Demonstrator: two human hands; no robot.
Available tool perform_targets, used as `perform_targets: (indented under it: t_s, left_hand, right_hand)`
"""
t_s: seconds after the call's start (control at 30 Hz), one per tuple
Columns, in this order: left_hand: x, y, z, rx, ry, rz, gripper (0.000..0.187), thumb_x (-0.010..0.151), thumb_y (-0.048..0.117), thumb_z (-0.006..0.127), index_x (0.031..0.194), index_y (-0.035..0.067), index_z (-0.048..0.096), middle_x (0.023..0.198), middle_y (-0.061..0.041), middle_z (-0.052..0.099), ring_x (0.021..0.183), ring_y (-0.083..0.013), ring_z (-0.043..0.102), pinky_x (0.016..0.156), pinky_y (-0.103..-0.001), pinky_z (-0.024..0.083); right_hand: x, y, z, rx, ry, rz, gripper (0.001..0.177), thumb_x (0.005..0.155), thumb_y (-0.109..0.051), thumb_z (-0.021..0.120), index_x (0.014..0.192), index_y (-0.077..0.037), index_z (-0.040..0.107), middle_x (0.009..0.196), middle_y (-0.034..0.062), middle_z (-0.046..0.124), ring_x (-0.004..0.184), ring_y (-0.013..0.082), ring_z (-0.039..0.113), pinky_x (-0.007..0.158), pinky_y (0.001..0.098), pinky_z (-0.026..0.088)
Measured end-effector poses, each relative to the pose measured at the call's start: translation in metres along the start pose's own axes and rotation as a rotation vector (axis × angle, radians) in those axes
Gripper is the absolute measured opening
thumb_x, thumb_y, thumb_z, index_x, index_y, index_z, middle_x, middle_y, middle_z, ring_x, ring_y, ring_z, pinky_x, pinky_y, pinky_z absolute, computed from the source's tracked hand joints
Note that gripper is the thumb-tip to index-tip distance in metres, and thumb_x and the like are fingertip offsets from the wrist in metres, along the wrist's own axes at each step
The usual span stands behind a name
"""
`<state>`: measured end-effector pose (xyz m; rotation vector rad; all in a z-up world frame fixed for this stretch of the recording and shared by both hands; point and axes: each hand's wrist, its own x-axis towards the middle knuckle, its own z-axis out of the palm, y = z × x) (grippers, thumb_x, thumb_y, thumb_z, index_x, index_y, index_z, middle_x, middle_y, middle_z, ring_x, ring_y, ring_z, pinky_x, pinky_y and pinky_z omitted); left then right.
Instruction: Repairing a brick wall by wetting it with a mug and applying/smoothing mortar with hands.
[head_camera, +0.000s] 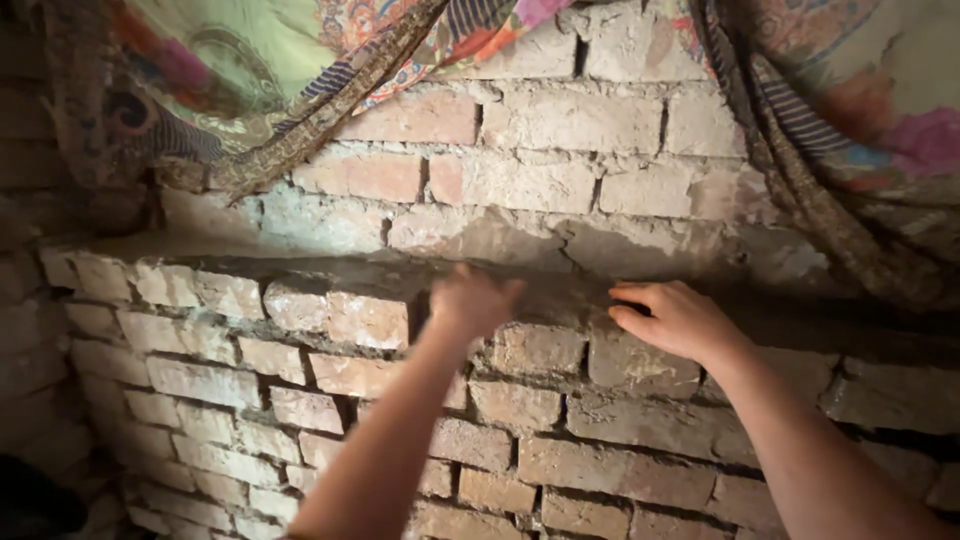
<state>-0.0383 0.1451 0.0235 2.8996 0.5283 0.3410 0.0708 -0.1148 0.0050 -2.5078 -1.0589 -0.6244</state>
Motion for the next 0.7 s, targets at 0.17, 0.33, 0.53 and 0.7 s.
perform_targets:
  t_s: [0.17, 0.33, 0.53, 0.7]
  left_hand:
    - [-0.001, 0.014, 0.034, -0.029, 0.09, 0.315, 0.077, 0.105, 0.061, 0.019, 0.152, 0.003, 0.04, 0.163, -0.021, 0.032, 0.146, -0.0392, 0.041, 0.119, -0.051, 0.035]
    - [-0.01, -0.011, 0.018, -0.033, 0.099, 0.49, 0.074, 0.102, 0.057, 0.012, 0.155, 0.011, 0.034, 0.165, -0.011, 0.028, 0.152, -0.0323, 0.031, 0.122, -0.053, 0.023]
    - [-0.004, -0.01, -0.003, 0.125, -0.039, 0.108, 0.084, 0.103, 0.065, 0.009, 0.161, 0.006, 0.024, 0.166, -0.016, 0.026, 0.149, -0.0407, 0.033, 0.122, -0.055, 0.028]
    - [0.014, -0.003, 0.033, -0.04, 0.039, 0.275, 0.095, 0.096, 0.073, 0.011, 0.158, 0.002, 0.029, 0.166, -0.021, 0.027, 0.149, -0.0397, 0.034, 0.12, -0.051, 0.03]
  right_hand:
    - [-0.001, -0.001, 0.003, 0.009, 0.024, -0.036, 0.05, 0.088, -0.047, 0.066, 0.126, -0.016, 0.072, 0.126, 0.0107, 0.072, 0.116, 0.0325, 0.069, 0.099, 0.0417, 0.054]
    - [-0.002, -0.002, -0.006, -0.013, 0.001, 0.024, 0.051, 0.088, -0.048, 0.065, 0.128, -0.017, 0.071, 0.127, 0.0098, 0.072, 0.116, 0.0315, 0.069, 0.099, 0.0412, 0.054]
    - [-0.009, -0.014, -0.013, 0.05, -0.057, 0.094, 0.051, 0.087, -0.046, 0.064, 0.129, -0.017, 0.07, 0.127, 0.0075, 0.072, 0.111, 0.0304, 0.072, 0.096, 0.0418, 0.054]
    - [-0.001, 0.003, 0.0, 0.005, 0.025, -0.026, 0.05, 0.089, -0.046, 0.065, 0.127, -0.015, 0.072, 0.124, 0.0114, 0.073, 0.113, 0.0326, 0.071, 0.097, 0.0421, 0.055]
